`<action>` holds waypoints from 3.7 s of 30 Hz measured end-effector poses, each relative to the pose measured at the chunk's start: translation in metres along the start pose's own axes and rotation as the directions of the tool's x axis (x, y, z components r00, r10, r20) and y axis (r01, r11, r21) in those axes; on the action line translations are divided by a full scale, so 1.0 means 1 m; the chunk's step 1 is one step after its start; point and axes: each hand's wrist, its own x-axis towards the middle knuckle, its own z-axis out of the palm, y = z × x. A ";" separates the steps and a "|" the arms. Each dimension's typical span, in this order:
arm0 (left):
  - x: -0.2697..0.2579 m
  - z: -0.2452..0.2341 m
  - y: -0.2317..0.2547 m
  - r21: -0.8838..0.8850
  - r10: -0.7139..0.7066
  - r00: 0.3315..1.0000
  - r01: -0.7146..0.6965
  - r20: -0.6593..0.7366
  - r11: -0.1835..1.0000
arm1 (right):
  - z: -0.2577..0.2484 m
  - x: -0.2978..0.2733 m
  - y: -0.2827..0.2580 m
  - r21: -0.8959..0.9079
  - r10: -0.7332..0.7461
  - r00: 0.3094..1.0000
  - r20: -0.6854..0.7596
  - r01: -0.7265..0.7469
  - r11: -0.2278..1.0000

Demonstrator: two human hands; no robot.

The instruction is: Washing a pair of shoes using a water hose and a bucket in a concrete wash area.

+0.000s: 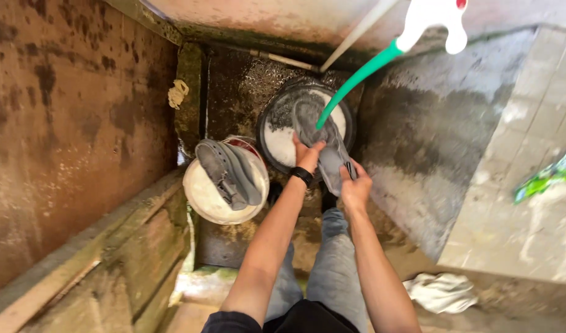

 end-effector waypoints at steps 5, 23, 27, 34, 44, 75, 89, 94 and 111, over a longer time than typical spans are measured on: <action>-0.033 -0.022 -0.015 0.296 0.243 0.951 -0.292 0.192 0.910 | 0.055 -0.002 0.012 0.348 0.139 0.988 -0.074 -0.105 0.932; -0.044 -0.077 0.067 0.094 0.219 0.893 -0.276 0.394 0.957 | 0.140 0.096 -0.026 0.627 0.332 0.909 0.253 -0.416 0.659; -0.036 -0.081 0.059 0.123 0.188 0.906 -0.251 0.379 0.960 | 0.141 0.088 -0.029 0.632 0.214 0.917 0.337 -0.388 0.671; -0.029 -0.086 0.044 0.191 0.158 0.933 -0.229 0.324 0.955 | 0.138 0.052 -0.030 -0.024 0.157 0.979 -0.133 -0.161 0.987; 0.032 -0.057 -0.017 0.166 0.092 0.962 -0.138 0.255 0.976 | 0.092 -0.049 -0.024 0.070 -0.314 0.947 0.072 0.309 0.949; 0.014 -0.038 0.042 0.095 -0.106 0.949 0.082 0.295 0.992 | -0.009 -0.066 -0.068 -0.094 -0.161 0.961 0.227 0.186 0.978; 0.028 -0.022 0.015 0.182 -0.073 0.956 0.021 0.283 0.983 | 0.017 -0.074 -0.042 -0.678 -0.336 0.933 0.128 0.329 0.657; 0.027 -0.034 0.017 0.069 -0.077 0.979 0.065 0.189 0.995 | 0.011 -0.083 -0.039 -0.733 -0.421 0.851 0.313 0.498 0.462; 0.062 -0.020 0.041 0.554 0.393 0.871 -0.492 0.296 0.672 | 0.016 -0.061 0.034 0.121 0.043 0.999 -0.021 -0.041 0.992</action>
